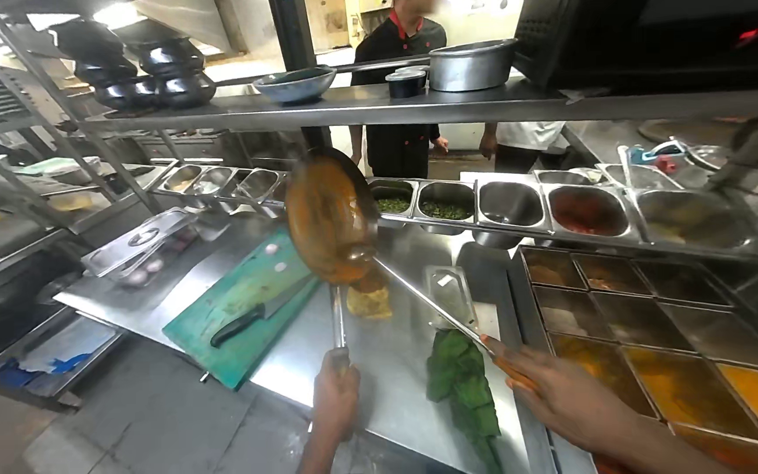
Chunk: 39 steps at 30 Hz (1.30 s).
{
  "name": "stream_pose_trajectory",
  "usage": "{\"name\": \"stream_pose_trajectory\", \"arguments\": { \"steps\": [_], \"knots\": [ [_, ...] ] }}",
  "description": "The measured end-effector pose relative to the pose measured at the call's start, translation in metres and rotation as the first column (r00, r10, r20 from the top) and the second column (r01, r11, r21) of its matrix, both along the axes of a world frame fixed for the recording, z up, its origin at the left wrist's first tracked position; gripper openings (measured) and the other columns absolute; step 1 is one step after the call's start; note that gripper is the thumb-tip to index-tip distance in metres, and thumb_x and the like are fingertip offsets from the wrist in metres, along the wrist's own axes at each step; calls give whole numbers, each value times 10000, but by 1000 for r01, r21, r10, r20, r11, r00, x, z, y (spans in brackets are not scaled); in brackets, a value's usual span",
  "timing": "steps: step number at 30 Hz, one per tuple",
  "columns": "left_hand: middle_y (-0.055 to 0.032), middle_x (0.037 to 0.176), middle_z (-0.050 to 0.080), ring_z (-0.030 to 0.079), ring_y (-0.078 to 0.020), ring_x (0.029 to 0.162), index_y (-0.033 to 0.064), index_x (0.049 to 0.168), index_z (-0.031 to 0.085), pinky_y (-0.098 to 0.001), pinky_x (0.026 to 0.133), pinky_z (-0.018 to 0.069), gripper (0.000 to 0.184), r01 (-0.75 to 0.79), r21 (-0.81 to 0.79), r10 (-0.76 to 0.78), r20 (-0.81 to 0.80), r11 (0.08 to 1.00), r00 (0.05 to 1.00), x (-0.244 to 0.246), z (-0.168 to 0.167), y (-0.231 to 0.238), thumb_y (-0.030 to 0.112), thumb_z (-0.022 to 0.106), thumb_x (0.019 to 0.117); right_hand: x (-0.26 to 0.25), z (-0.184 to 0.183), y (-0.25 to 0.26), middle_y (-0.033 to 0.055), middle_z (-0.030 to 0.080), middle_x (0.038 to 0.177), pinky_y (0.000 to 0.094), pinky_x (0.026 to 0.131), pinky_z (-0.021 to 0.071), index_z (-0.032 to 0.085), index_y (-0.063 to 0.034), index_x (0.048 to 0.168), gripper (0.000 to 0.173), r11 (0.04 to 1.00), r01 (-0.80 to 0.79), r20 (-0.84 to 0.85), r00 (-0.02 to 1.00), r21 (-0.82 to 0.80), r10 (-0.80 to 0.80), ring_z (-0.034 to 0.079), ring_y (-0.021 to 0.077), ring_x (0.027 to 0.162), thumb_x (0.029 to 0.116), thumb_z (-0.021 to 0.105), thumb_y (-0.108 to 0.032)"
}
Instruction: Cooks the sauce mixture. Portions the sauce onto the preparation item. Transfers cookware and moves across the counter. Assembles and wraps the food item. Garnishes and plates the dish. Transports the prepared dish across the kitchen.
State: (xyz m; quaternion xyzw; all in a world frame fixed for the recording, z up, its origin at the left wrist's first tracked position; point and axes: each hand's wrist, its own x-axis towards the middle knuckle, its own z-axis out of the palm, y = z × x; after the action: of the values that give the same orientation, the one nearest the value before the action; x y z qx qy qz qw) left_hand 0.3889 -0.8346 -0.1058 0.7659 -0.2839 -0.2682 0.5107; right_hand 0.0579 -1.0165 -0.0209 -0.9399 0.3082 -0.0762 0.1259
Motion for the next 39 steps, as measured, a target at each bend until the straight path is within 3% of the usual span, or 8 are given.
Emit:
{"name": "stream_pose_trajectory", "arguments": {
  "steps": [5, 13, 18, 22, 25, 28, 32, 39],
  "knots": [
    [-66, 733, 638, 605, -185, 487, 80, 1282, 548, -379, 462, 556, 388, 6, 20, -6, 6, 1000, 1000, -1, 1, -1, 218, 646, 933, -19, -14, -5, 141, 694, 1053, 535, 500, 560, 460, -377, 1539, 611, 957, -40, 19, 999, -289, 47, 691, 334, 646, 943, 545, -271],
    [-81, 748, 644, 609, -202, 498, 92, 1306, 552, -403, 473, 562, 406, -21, 45, 22, -12, 999, 1000, -2, -3, -3, 229, 653, 938, -52, -4, -13, 177, 690, 1060, 532, 446, 526, 444, -395, 1542, 622, 912, -57, -100, 995, -407, 18, 666, 355, 581, 941, 532, -261],
    [-82, 744, 638, 607, -201, 494, 90, 1316, 540, -403, 471, 561, 414, -25, 36, 26, -25, 999, 999, 1, -3, -1, 236, 650, 944, -69, 14, -22, 187, 694, 1102, 601, 524, 542, 441, -421, 1540, 582, 955, -44, -81, 996, -293, 21, 703, 412, 727, 973, 538, -331],
    [-79, 750, 648, 611, -198, 493, 93, 1287, 560, -398, 466, 561, 391, -38, 27, 38, 4, 999, 999, 2, -1, 1, 222, 660, 931, -54, 25, -33, 91, 718, 1213, 604, 843, 575, 494, -374, 1523, 592, 999, -34, 84, 996, -41, 38, 718, 330, 1017, 937, 585, -374],
    [-83, 742, 639, 603, -201, 484, 83, 1286, 557, -395, 455, 555, 387, -30, 9, 30, -22, 1000, 999, -1, 5, 2, 201, 663, 933, -15, 37, -35, 72, 700, 1269, 555, 957, 540, 493, -330, 1534, 566, 995, 5, 66, 998, 100, -12, 687, 286, 1106, 975, 582, -342],
    [-83, 739, 634, 595, -197, 474, 69, 1281, 549, -382, 440, 549, 384, -14, -2, 14, -51, 1000, 999, -4, 12, 3, 194, 658, 935, 4, 15, -33, 132, 703, 1099, 578, 776, 575, 456, -402, 1541, 604, 998, 40, 21, 999, -55, -38, 705, 339, 914, 963, 595, -294],
    [-86, 742, 626, 582, -193, 465, 72, 1305, 537, -365, 429, 538, 396, 1, -25, -3, -104, 1000, 995, 1, 21, 3, 183, 651, 942, -22, -19, -17, 166, 702, 1064, 552, 491, 553, 458, -407, 1533, 639, 939, 31, 16, 1000, -342, -27, 690, 360, 632, 932, 582, -229],
    [-91, 746, 619, 576, -196, 464, 60, 1311, 535, -364, 419, 533, 393, -40, -23, 37, -117, 999, 992, 8, 18, 0, 171, 651, 952, -59, 10, 1, 207, 678, 1167, 592, 547, 556, 393, -404, 1570, 611, 980, 2, -117, 993, -201, -26, 703, 407, 721, 997, 543, -255]
  ]
}}
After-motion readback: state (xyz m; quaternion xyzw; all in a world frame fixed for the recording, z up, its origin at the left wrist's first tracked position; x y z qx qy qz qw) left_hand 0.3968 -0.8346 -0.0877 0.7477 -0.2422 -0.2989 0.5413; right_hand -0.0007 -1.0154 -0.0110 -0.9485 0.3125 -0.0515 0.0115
